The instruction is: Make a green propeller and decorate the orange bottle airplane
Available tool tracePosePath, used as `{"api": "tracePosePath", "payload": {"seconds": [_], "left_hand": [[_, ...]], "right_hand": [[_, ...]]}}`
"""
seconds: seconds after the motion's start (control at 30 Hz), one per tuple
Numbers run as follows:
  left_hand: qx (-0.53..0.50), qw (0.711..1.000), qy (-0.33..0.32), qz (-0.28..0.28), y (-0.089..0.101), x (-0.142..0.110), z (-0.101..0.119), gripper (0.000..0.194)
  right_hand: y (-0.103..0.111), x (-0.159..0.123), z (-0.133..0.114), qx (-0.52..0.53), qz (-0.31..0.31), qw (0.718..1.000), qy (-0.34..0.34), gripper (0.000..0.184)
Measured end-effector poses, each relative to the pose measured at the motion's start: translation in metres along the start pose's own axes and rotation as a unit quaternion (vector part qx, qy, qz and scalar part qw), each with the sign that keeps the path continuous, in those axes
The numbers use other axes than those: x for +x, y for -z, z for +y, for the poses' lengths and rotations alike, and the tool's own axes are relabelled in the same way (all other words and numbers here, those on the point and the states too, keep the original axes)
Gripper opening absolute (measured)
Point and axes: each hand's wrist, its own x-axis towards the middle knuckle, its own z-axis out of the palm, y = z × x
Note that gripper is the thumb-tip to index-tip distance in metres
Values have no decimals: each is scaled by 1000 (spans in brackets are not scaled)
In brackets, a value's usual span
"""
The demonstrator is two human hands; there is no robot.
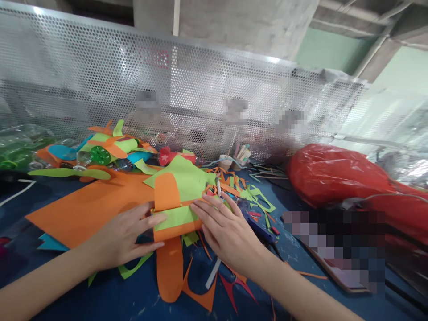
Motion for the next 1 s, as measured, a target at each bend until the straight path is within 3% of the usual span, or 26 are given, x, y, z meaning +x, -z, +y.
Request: {"api": "tracePosePath", "payload": {"seconds": [0.27, 0.37, 0.47, 0.57, 0.67, 0.73, 0.8, 0.9, 1.0], "left_hand": [[-59, 992, 97, -47, -9, -8, -2, 57], [-110, 981, 145, -60, -5, -3, -1, 55], [-171, 959, 220, -48, 1, 5, 3, 54], [-234, 931, 281, -10, 6, 13, 5, 52], [-302, 904, 301, 19, 11, 21, 5, 49], [-336, 893, 300, 21, 13, 25, 4, 49], [-348, 891, 291, 5, 12, 28, 2, 48], [-340, 902, 266, -15, 9, 34, -2, 45], [-300, 919, 252, -40, 9, 42, -4, 48]], "right_hand": [[6, 1, -4, 9, -10, 999, -39, 36], [14, -1, 1, 40, 39, 996, -72, 38], [14, -5, 16, 106, 117, 973, -170, 44], [3, -9, 35, 244, 143, 916, -283, 48], [-11, -11, 48, 439, 108, 805, -384, 56], [-16, -10, 50, 542, 82, 725, -418, 59], [-18, -9, 48, 603, 81, 664, -434, 60], [-16, -7, 43, 633, 108, 626, -443, 52], [-12, -6, 41, 627, 111, 643, -426, 43]]}}
